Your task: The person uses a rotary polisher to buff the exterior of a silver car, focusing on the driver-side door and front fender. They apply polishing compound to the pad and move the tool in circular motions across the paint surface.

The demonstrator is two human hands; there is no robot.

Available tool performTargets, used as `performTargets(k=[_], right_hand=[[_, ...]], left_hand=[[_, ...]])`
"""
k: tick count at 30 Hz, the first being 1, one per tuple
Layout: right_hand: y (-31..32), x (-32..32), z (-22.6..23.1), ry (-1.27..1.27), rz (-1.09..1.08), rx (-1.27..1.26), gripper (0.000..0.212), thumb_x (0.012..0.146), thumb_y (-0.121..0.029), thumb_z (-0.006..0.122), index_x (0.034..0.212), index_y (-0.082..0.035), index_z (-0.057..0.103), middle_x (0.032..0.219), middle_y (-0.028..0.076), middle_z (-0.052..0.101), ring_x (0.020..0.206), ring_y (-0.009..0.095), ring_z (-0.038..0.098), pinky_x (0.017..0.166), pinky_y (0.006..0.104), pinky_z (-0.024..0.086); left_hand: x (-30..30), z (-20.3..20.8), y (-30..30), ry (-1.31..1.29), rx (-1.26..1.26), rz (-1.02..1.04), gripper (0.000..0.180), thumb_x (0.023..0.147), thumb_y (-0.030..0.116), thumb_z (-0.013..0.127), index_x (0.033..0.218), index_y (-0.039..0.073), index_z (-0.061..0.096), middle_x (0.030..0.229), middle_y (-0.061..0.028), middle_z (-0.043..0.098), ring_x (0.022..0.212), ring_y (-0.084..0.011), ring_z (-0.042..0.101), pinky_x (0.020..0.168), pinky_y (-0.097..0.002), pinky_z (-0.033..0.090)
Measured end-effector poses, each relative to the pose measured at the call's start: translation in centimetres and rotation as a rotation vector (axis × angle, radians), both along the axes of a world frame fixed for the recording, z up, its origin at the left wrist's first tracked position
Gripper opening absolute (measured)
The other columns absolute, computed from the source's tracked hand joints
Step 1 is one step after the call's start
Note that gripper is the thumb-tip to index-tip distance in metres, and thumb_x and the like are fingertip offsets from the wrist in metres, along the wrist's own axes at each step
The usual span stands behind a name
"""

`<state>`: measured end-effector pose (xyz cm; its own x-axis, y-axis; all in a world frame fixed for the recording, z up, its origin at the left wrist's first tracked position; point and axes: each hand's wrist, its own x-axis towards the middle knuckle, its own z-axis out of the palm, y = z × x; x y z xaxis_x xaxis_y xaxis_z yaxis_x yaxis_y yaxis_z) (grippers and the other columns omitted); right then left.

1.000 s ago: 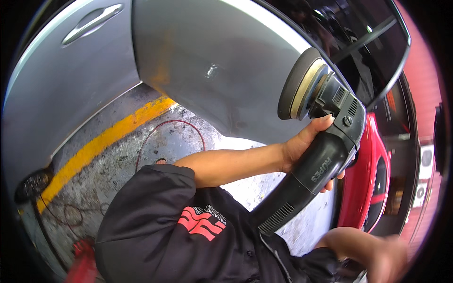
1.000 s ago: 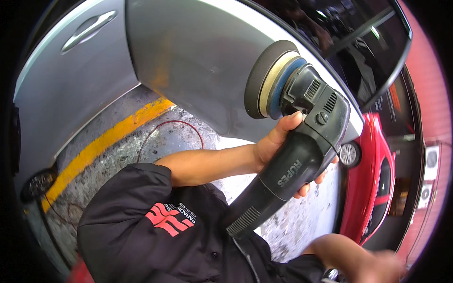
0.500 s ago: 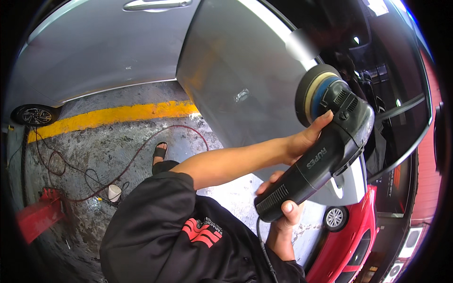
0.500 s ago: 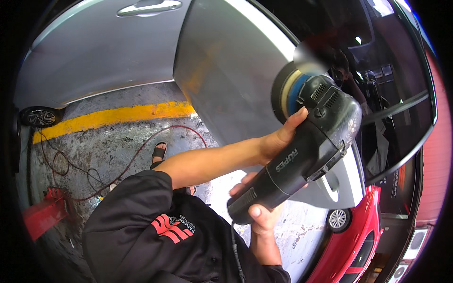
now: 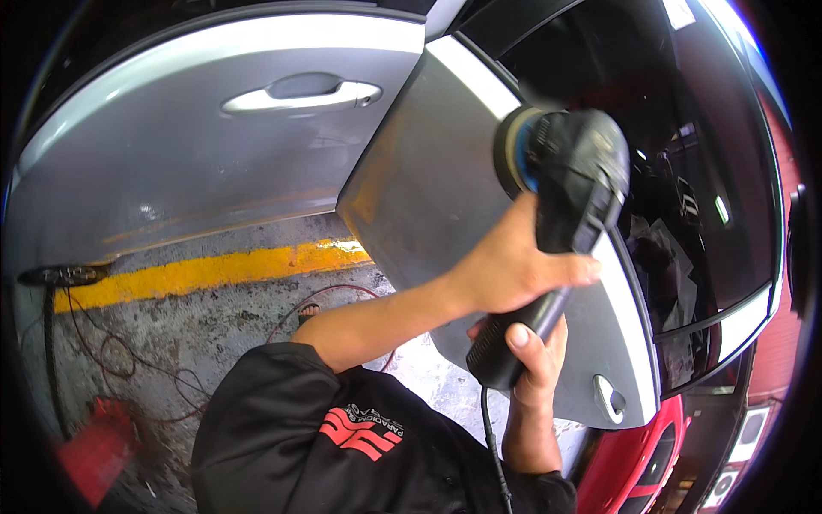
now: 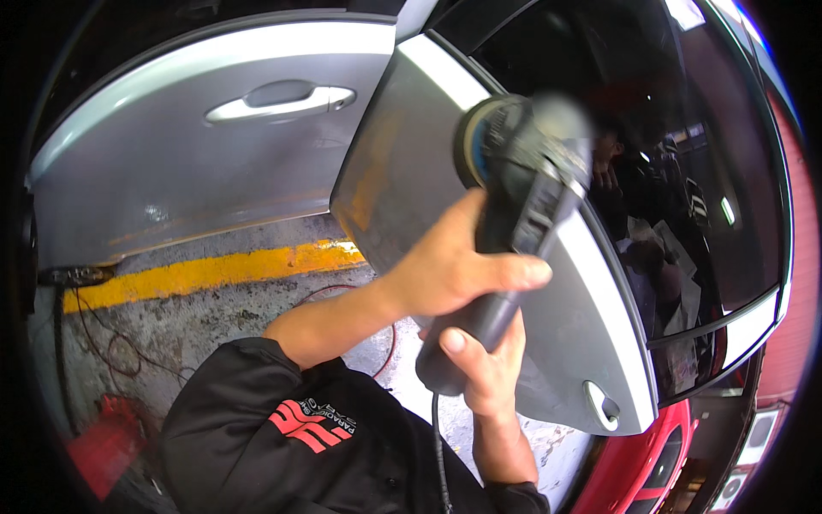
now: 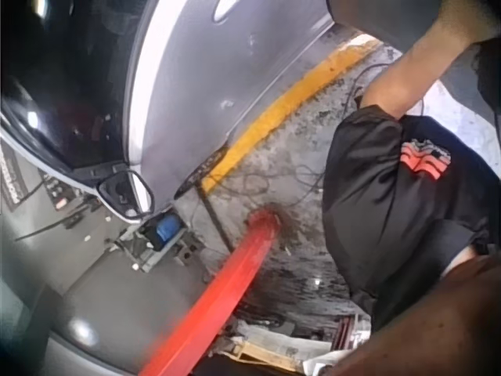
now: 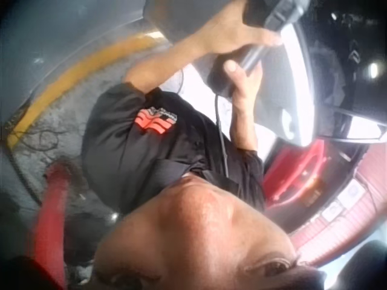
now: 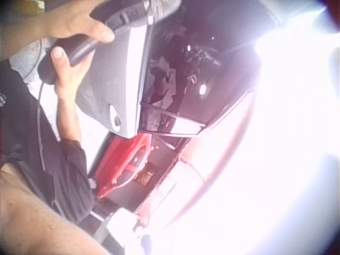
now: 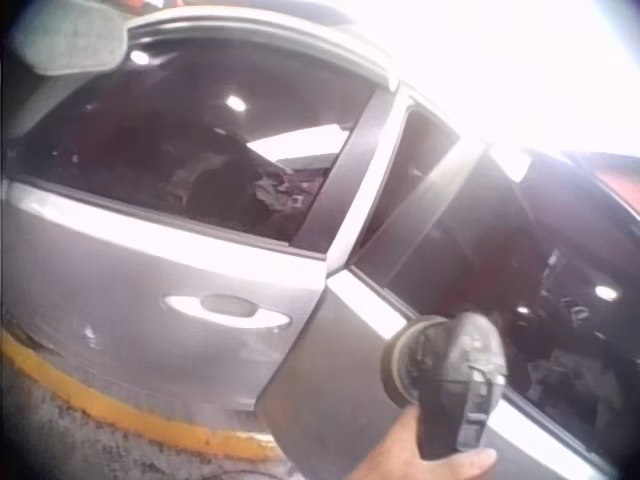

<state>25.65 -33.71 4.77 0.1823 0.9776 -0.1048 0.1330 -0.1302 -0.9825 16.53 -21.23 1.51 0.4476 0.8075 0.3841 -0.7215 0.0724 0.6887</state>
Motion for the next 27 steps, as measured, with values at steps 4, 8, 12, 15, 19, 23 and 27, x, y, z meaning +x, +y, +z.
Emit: performTargets(k=[4,8,12,15,19,23,27], right_hand=[[7.1,-1.6,0.1,-0.059,0.079,-0.084,0.085,0.083,-0.045,0.087,0.139,0.007,0.048,0.117,0.014,0.064,0.106,0.02,0.066,0.093,0.036,0.055],[12.7,-2.7,-0.7,-0.105,0.105,-0.065,0.085,0.087,-0.039,0.087,0.143,0.01,0.045,0.12,0.017,0.064,0.109,0.022,0.067,0.095,0.0356,0.056],[12.1,-1.9,-0.7,0.018,0.154,-0.091,0.087,0.089,-0.039,0.086,0.146,0.01,0.043,0.123,0.017,0.063,0.112,0.022,0.066,0.097,0.0358,0.055],[8.8,-1.5,-0.5,0.067,0.079,-0.077,0.089,0.09,-0.04,0.086,0.148,0.01,0.041,0.127,0.017,0.061,0.117,0.022,0.064,0.101,0.0373,0.053],[2.5,1.1,0.1,0.153,-0.007,-0.123,0.087,0.09,-0.034,0.085,0.152,0.007,0.04,0.13,0.015,0.059,0.12,0.021,0.061,0.104,0.0379,0.05],[-4.2,5.0,0.3,0.233,-0.079,-0.104,0.084,0.09,-0.032,0.085,0.151,0.006,0.042,0.127,0.013,0.061,0.116,0.02,0.062,0.102,0.0363,0.051],[-11.6,9.5,0.6,0.269,-0.169,-0.062,0.086,0.089,-0.035,0.087,0.15,0.006,0.042,0.132,0.013,0.058,0.121,0.02,0.059,0.104,0.037,0.049]], left_hand=[[-3.2,-1.1,6.1,-0.012,-0.117,0.006,0.049,0.09,0.026,0.08,0.125,-0.004,0.064,0.116,-0.014,0.07,0.097,-0.0221,0.073,0.085,-0.0357,0.061],[-3.6,-3.7,10.8,-0.099,-0.289,-0.017,0.047,0.095,0.027,0.073,0.128,-0.005,0.064,0.116,-0.0157,0.071,0.097,-0.0255,0.075,0.084,-0.0372,0.063],[-3.7,-3.1,9.6,-0.102,-0.308,0.01,0.04,0.094,0.022,0.076,0.123,-0.004,0.065,0.111,-0.0134,0.07,0.094,-0.0241,0.074,0.083,-0.0362,0.062],[-2.6,-2.8,6.8,-0.104,-0.3,-0.023,0.041,0.093,0.018,0.078,0.125,-0.003,0.063,0.11,-0.0131,0.07,0.094,-0.0233,0.074,0.084,-0.0363,0.062],[0.4,-2.4,1.7,0.036,-0.251,-0.086,0.059,0.091,0.021,0.076,0.139,-0.004,0.054,0.124,-0.0184,0.068,0.099,-0.0279,0.074,0.088,-0.0416,0.063],[4.7,-1.8,-3.8,0.077,-0.202,-0.152,0.061,0.09,0.019,0.077,0.141,-0.004,0.052,0.128,-0.0198,0.065,0.103,-0.0291,0.074,0.09,-0.0434,0.063],[10.0,-0.3,-10.8,0.116,-0.201,-0.245,0.063,0.091,0.022,0.075,0.143,-0.006,0.051,0.131,-0.0213,0.064,0.106,-0.0304,0.073,0.09,-0.0439,0.063]])
